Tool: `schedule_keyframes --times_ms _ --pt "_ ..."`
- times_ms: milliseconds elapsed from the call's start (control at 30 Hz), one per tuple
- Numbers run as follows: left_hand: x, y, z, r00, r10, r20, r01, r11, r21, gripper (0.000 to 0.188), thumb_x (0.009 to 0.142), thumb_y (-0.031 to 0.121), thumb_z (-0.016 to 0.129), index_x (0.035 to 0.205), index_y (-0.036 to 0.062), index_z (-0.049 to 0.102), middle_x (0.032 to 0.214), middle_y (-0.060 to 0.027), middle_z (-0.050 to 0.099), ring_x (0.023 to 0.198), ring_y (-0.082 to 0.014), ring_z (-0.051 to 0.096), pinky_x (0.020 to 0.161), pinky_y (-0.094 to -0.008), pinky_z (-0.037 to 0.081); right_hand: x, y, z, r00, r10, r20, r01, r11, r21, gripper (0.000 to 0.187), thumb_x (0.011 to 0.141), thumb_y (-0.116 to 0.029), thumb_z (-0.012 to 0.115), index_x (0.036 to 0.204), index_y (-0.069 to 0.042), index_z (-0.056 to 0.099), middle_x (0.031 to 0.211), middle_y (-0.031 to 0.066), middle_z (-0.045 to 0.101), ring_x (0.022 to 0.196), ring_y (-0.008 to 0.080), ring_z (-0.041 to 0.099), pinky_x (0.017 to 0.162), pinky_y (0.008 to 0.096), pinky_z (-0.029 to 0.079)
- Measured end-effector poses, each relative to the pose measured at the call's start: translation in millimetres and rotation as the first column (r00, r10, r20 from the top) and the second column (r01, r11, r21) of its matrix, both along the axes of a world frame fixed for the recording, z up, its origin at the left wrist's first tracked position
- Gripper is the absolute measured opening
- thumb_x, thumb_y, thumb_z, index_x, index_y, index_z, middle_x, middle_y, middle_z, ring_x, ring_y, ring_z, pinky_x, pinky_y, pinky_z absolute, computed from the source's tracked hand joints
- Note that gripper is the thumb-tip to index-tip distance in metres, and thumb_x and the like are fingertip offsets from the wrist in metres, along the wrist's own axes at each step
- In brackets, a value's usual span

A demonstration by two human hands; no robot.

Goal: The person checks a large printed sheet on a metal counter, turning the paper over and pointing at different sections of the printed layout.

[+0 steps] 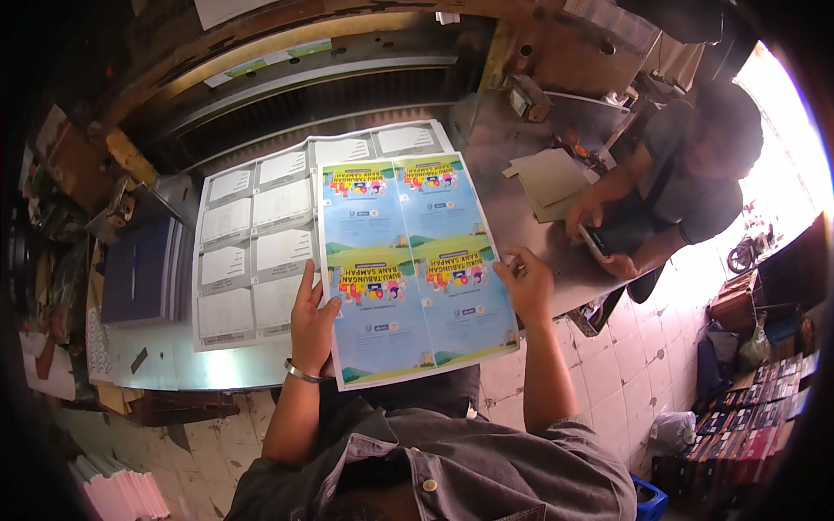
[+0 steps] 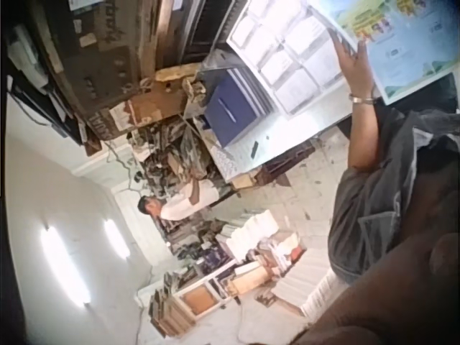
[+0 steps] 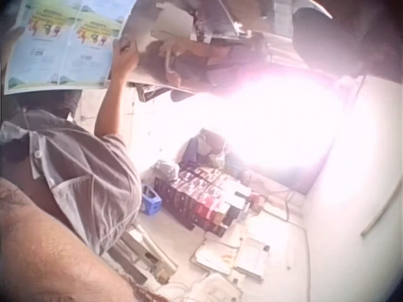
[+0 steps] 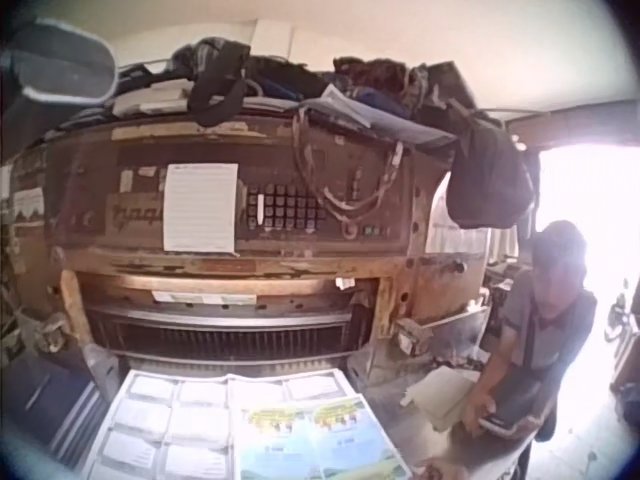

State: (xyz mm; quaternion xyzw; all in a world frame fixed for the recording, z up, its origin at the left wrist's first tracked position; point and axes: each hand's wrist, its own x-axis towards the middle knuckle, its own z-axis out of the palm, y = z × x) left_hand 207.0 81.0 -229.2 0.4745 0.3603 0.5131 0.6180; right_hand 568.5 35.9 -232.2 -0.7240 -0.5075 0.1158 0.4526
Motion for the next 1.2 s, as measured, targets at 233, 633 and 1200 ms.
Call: schedule_keyframes --times_ms 233,633,1200 --pt "-1.5 4.5 -9.4 1.000 -0.011 -0.018 0.012 0.999 0.030 0.079 0.095 -0.004 0.055 0.160 0.0015 0.011 0.145 -0.0245 0.050 0.112 -0.0146 0.061 0.086 -0.0246 0.052 -2.3 -0.8 2.9 0.997 -0.033 0.063 0.033 0.999 -0.003 0.032 0.080 -0.016 0.079 0.109 -0.005 0.072 0.069 0.0025 0.061 0.060 0.0101 0.053 0.057 0.0270 0.043" --pt "-0.8 1.6 -6.4 0.997 0.061 -0.038 -0.058 0.996 0.074 0.085 0.091 -0.005 0.059 0.160 0.0022 0.010 0.155 -0.0271 0.035 0.113 -0.0161 0.061 0.082 -0.0244 0.052 -7.1 -1.7 5.6 0.998 -0.049 0.050 0.052 0.997 -0.053 0.036 0.079 -0.022 0.082 0.110 -0.006 0.072 0.071 0.0047 0.062 0.062 0.0150 0.058 0.060 0.0304 0.048" --pt "4.6 -3.8 -5.4 0.977 0.152 -0.152 -0.125 0.977 0.174 0.077 0.089 -0.004 0.056 0.159 0.0035 0.022 0.160 -0.0225 0.030 0.145 -0.0243 0.036 0.108 -0.0348 0.041 -0.5 -3.7 7.7 0.998 -0.045 0.038 0.047 0.998 -0.049 0.035 0.080 -0.023 0.082 0.110 -0.007 0.071 0.069 0.0024 0.064 0.060 0.0129 0.059 0.058 0.0287 0.046"
